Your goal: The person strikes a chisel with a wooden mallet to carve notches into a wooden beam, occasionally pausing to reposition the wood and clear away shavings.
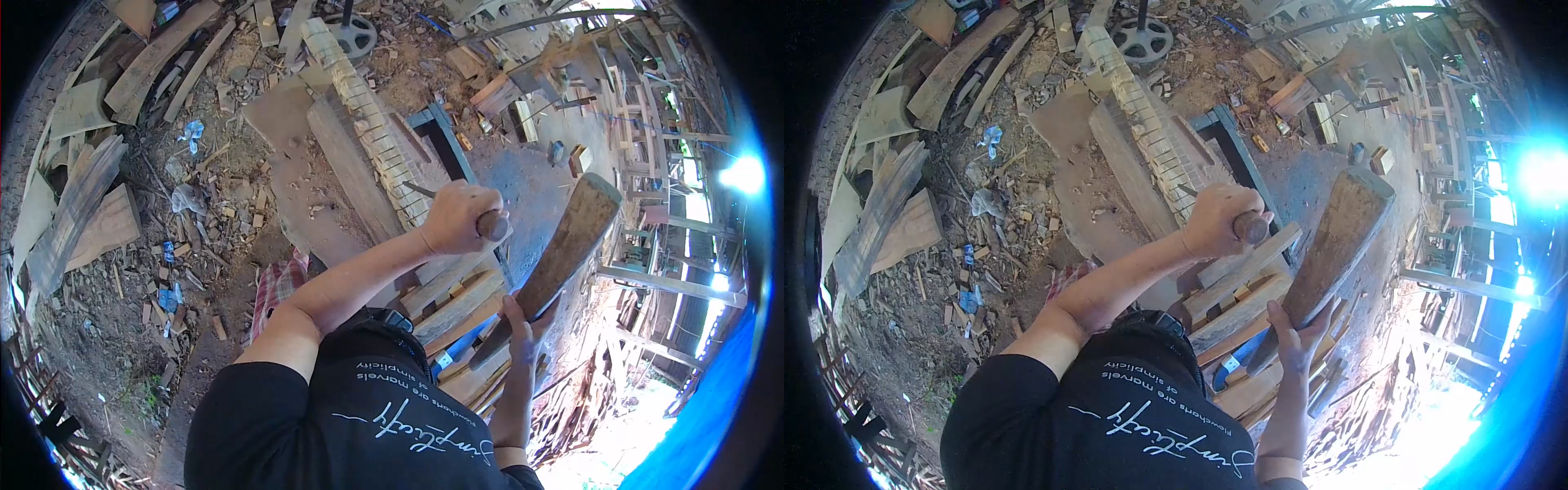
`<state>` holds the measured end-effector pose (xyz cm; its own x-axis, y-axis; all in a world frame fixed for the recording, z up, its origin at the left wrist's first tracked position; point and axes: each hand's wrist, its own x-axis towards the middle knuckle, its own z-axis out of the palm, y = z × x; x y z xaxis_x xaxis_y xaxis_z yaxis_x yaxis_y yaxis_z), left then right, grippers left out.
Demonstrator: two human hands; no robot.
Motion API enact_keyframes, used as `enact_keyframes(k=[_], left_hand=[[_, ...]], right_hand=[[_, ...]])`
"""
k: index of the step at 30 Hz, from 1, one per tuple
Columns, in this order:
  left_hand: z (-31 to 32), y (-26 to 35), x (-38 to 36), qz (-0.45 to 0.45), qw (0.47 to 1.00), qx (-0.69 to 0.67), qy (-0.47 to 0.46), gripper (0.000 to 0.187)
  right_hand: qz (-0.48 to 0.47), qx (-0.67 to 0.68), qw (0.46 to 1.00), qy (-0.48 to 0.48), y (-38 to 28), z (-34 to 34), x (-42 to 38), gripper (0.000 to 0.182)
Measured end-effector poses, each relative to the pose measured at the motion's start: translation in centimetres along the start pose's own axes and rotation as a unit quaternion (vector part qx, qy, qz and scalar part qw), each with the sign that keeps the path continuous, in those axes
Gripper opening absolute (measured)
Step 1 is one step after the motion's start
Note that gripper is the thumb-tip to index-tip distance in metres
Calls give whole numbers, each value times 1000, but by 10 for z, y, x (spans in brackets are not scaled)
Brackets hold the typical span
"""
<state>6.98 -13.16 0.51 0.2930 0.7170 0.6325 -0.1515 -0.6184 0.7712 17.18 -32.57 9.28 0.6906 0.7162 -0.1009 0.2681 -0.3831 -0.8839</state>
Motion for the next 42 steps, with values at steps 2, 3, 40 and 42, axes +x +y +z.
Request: enact_keyframes(k=[2, 3, 40, 42], left_hand=[[-2, -2, 2, -8, 1000, 11, -5, 22], [-2, -4, 2, -18, 1000, 1, 0, 19], [-8, -22, 7, -95, 994, -23, 47, 18], [-18, -16, 15, -108, 993, -24, 33, 17]], right_hand=[[-3, 2, 1000, 2, -1, 2, -2, 80], [-6, 4, 1000, 1, -2, 3, -3, 80], [-8, -202, 975, -94, -11, 33, 5, 86], [-35, -232, 970, -57, -9, 29, 4, 78]])
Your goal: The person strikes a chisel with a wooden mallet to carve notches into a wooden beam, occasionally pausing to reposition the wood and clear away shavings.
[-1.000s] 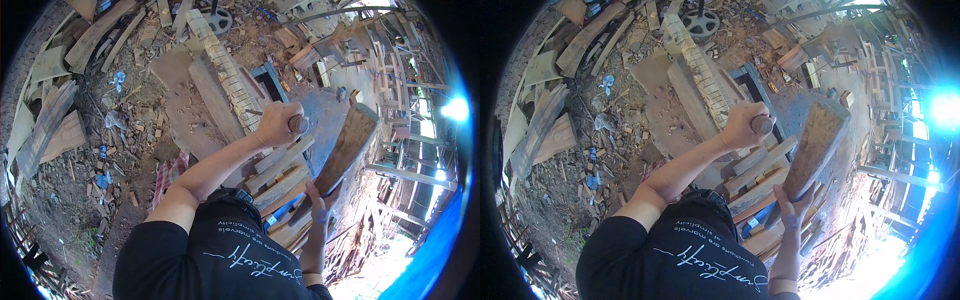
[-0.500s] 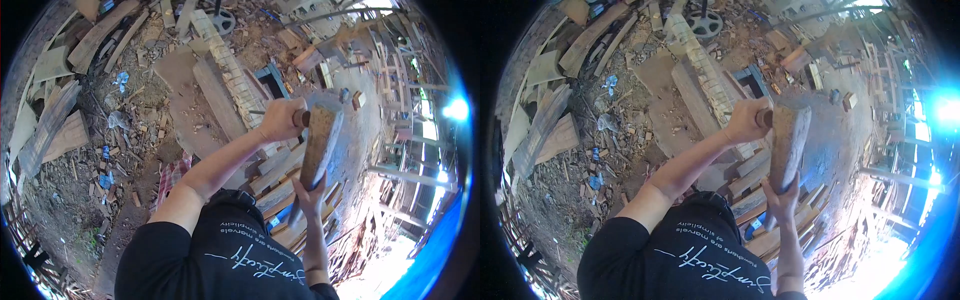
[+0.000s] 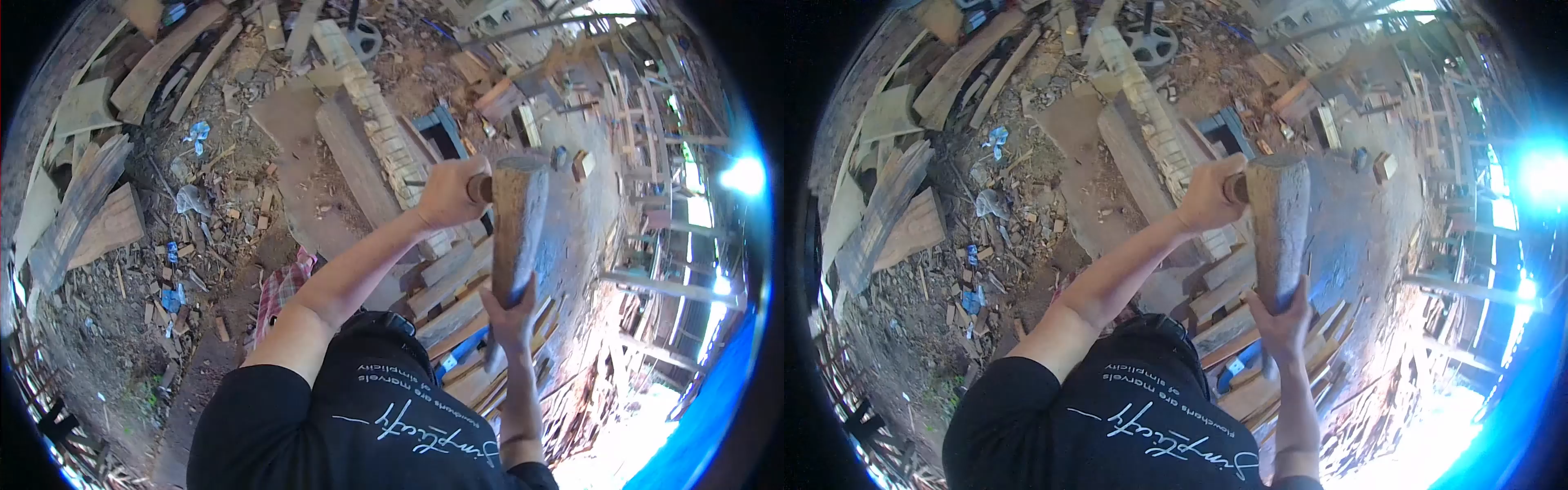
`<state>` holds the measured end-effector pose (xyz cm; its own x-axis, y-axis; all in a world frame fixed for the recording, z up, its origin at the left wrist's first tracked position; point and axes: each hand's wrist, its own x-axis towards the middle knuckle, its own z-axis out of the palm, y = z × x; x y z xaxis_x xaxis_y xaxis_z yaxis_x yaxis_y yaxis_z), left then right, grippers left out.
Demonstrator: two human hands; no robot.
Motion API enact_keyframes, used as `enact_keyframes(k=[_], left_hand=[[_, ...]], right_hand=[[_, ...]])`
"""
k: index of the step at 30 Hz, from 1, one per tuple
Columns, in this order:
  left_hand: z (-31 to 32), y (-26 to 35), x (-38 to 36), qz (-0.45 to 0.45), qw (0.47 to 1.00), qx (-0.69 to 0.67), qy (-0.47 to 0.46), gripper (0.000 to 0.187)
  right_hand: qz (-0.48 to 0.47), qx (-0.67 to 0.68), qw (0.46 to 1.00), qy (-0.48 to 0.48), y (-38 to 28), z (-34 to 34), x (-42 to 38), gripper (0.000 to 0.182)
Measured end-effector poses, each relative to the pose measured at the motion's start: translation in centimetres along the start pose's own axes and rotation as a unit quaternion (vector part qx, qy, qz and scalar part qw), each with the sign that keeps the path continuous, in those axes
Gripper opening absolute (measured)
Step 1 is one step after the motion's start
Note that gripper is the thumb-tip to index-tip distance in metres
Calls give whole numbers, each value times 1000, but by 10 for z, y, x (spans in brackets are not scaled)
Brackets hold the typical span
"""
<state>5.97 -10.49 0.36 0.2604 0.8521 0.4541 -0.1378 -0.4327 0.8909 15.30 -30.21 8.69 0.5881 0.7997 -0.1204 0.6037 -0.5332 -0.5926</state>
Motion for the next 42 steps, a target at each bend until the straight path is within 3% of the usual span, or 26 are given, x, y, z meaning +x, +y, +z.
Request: enact_keyframes(k=[1, 3, 4, 5, 6, 7, 9, 11, 12, 13, 16, 18, 20, 24, 27, 30, 31, 32, 34, 35, 37, 38, 39, 40, 41, 42], left_hand=[[-5, 2, -4, -34, 999, -1, -20, 16], [-4, 0, -6, -27, 999, 4, -19, 16], [-2, -1, -4, -13, 1000, 5, -17, 17], [-1, -2, -3, -14, 1000, 4, -16, 17], [0, -2, -2, -13, 1000, 10, -18, 17], [1, -2, -3, -12, 1000, 17, -20, 17], [2, -2, -3, -18, 999, 19, -22, 18], [-1, -1, -3, -19, 999, 24, -22, 18], [-1, -1, -6, -18, 999, 35, -14, 18], [-1, -1, -5, -14, 999, 45, -6, 18], [-4, -3, -2, -46, 998, 13, -28, 19], [-3, -3, 0, -38, 999, 14, -31, 18], [1, -2, 0, -35, 999, 13, -36, 18], [5, -4, 4, -48, 997, 34, -56, 19], [4, -6, -6, -23, 998, 46, -48, 20], [-2, -9, 1, -23, 998, 50, -44, 20], [-2, -6, 0, -45, 996, 32, -72, 20], [0, -4, 2, -54, 996, 32, -70, 21], [3, -6, 5, -48, 996, 32, -69, 21], [4, -8, 4, -44, 996, 34, -69, 22], [3, -7, 3, -48, 996, 30, -68, 21], [3, -7, 3, -48, 996, 28, -65, 21], [2, -8, 2, -48, 996, 28, -64, 21], [2, -10, 1, -40, 997, 29, -54, 19], [4, -12, 0, -30, 998, 29, -50, 17], [8, -14, 0, -21, 998, 27, -51, 17]], right_hand=[[30, -5, 1000, -3, -10, -11, -5, 80], [-48, 20, 985, 165, 6, -30, -9, 80], [-13, 134, 974, 184, 8, -50, -10, 72], [-137, 126, 967, 174, 12, -83, 1, 46], [-240, -277, 918, 150, 30, -118, 0, 28], [-235, 180, 921, 253, -34, -86, -5, 18], [-237, 230, 925, 188, 16, -72, 5, 22], [-79, -39, 987, 135, 40, -11, 2, 51], [-48, 43, 997, -47, -9, 4, 7, 62], [-21, 105, 994, -28, 7, 17, 5, 67], [-73, 0, 995, 72, 19, -17, 4, 76], [-98, 74, 987, 103, -4, -54, 2, 72], [-158, 156, 949, 222, -57, -86, -4, 27], [-203, 326, 896, 225, -20, -69, 7, 28], [-48, -27, 998, -7, 52, 15, 7, 88], [54, 117, 992, 13, 22, -14, 10, 99], [93, 164, 980, 58, -8, -27, 2, 99], [41, 196, 964, 172, 38, -42, 2, 92], [-130, 144, 972, 130, -46, -89, 1, 41], [-127, 142, 973, 130, -39, -96, 4, 41], [-252, 420, 863, 124, -11, -109, 13, 28], [-250, 419, 864, 124, 18, -86, 13, 28], [-161, 163, 965, 126, 61, -48, 13, 49], [-59, -104, 986, 120, 78, -21, 9, 69], [60, -8, 997, -51, 15, -1, 13, 78], [11, 53, 998, -26, 19, 7, 8, 86]])
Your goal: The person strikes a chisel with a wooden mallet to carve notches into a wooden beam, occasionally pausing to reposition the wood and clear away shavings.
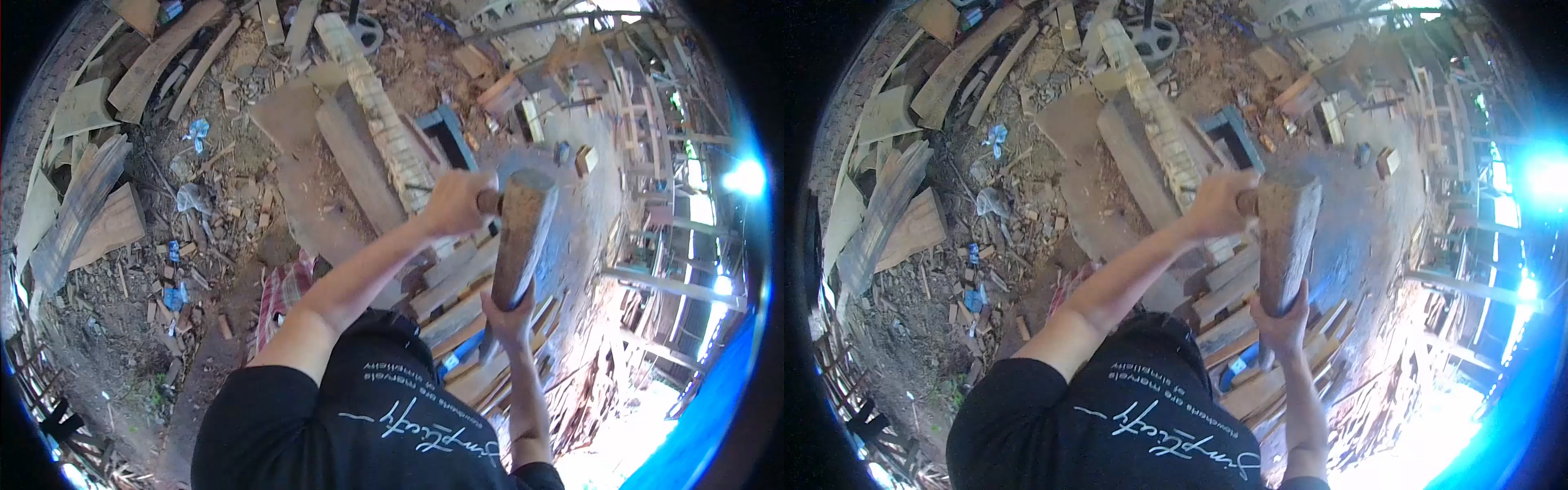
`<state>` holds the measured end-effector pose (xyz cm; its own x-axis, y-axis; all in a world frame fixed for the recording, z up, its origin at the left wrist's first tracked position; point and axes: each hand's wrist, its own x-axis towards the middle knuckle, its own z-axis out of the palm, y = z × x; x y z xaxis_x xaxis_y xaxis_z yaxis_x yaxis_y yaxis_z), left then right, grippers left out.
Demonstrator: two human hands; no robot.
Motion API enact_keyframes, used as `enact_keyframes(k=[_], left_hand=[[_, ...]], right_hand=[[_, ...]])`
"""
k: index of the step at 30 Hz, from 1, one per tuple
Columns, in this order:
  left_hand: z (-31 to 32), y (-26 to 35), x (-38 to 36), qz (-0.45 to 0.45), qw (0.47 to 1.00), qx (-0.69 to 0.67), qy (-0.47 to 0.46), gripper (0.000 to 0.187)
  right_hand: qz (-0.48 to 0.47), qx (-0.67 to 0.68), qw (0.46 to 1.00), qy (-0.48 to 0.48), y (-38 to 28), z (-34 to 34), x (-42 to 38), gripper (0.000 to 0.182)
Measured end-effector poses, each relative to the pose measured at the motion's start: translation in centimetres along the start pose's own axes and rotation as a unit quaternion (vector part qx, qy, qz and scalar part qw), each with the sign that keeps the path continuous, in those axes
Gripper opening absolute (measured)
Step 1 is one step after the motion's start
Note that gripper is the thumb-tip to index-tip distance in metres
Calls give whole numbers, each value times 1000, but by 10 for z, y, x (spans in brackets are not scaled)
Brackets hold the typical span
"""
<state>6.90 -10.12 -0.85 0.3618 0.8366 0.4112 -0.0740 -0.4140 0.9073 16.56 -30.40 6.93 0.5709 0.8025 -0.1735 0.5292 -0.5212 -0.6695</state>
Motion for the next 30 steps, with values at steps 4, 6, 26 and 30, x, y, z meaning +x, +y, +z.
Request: enact_keyframes(k=[4, 6, 26, 30], left_hand=[[0, -3, -4, -27, 999, -4, -37, 18], [-3, 0, 2, -36, 998, -7, -48, 18], [12, -7, 10, -46, 997, 28, -54, 16], [19, -17, 11, -38, 994, 68, -73, 19]], right_hand=[[0, -35, 989, 144, -4, -47, -7, 67], [-86, 58, 987, 124, -33, -74, -4, 57], [-42, -49, 983, 173, 38, -58, 2, 52], [75, 96, 993, 0, -5, -9, 21, 56]])
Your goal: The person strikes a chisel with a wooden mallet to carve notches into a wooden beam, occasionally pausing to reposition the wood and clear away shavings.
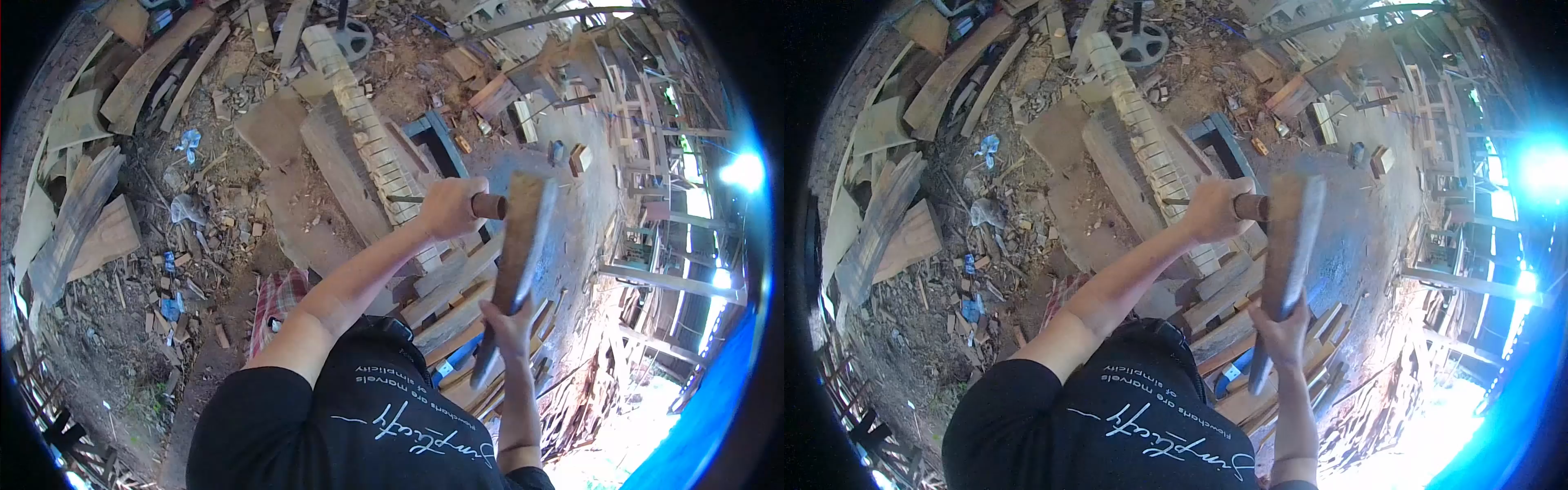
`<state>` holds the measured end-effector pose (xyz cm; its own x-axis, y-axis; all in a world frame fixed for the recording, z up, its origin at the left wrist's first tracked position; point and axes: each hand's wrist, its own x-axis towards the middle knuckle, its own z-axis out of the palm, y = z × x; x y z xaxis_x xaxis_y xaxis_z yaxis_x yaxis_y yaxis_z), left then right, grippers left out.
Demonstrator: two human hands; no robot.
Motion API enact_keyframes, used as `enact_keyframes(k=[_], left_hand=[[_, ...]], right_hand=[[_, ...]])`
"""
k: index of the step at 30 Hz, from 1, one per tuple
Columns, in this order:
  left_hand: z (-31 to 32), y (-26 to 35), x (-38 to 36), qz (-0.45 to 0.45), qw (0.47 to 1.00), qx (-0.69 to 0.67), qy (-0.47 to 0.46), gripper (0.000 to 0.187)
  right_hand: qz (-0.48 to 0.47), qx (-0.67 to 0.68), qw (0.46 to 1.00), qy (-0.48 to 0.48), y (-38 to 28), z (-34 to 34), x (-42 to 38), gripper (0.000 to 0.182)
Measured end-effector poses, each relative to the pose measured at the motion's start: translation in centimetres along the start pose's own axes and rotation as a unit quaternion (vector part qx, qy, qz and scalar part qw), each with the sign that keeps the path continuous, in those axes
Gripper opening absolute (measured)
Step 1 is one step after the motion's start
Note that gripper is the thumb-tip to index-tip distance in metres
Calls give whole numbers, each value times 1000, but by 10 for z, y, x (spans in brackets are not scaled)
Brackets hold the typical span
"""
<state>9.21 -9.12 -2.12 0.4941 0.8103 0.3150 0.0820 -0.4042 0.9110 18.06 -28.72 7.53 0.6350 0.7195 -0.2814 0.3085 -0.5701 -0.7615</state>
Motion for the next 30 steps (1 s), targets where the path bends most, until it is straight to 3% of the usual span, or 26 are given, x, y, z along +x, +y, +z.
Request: enact_keyframes(k=[1, 2, 3, 5, 7, 8, 9, 10, 11, 13, 17, 19, 21, 23, 25, 26, 27, 29, 30], left_hand=[[0, 0, -4, -5, 1000, -1, -4, 19], [0, 0, -5, -2, 1000, -13, -4, 19], [0, -1, -1, 4, 1000, -24, 1, 19], [0, -1, 1, -7, 999, -32, 0, 19], [-1, 0, 0, -17, 999, -41, -2, 19], [-2, 2, 0, -23, 999, -39, -2, 18], [-2, 4, 1, -27, 999, -37, -2, 17], [-1, 4, 2, -26, 999, -37, -3, 17], [1, 3, 2, -38, 999, -25, -3, 15], [5, 0, 11, -42, 999, -10, 0, 14], [12, -3, 7, -26, 999, -6, -23, 15], [11, -3, 13, -26, 999, 0, -22, 16], [14, -3, 13, -36, 999, 11, -35, 18], [16, -5, 14, -36, 999, 11, -34, 18], [18, -5, 15, -32, 999, 9, -28, 18], [19, -5, 16, -36, 999, 18, -18, 18], [21, -5, 16, -39, 999, 28, -10, 18], [30, -20, 16, -34, 997, 51, -40, 17], [28, -23, 14, -39, 994, 70, -77, 17]], right_hand=[[59, 33, 998, 4, -15, -8, -9, 55], [55, 72, 994, 58, -16, -12, -13, 57], [25, 96, 994, 51, -30, -23, -16, 58], [-125, 155, 971, 129, -36, -37, -18, 54], [-196, 246, 942, 113, -46, -43, -18, 49], [-128, 205, 957, 162, -35, -43, -18, 46], [-6, 480, 865, 148, 13, -40, 2, 42], [-18, 176, 979, 97, 39, -29, 9, 50], [-25, -146, 988, 38, 50, -20, 9, 59], [31, -22, 999, 2, 33, -7, 10, 67], [63, 12, 997, 31, 8, -26, -1, 58], [-9, 57, 991, 120, 8, -30, -8, 56], [-122, 163, 972, 114, 1, -34, -11, 51], [-172, 189, 955, 148, -5, -28, -10, 46], [-146, 13, 980, 131, 67, -28, 14, 45], [-104, -14, 991, 82, 68, -15, 22, 50], [-59, -39, 997, 34, 65, -2, 28, 56], [70, 13, 997, 30, 53, -1, 26, 61], [68, 11, 997, 25, 44, -1, 25, 61]])
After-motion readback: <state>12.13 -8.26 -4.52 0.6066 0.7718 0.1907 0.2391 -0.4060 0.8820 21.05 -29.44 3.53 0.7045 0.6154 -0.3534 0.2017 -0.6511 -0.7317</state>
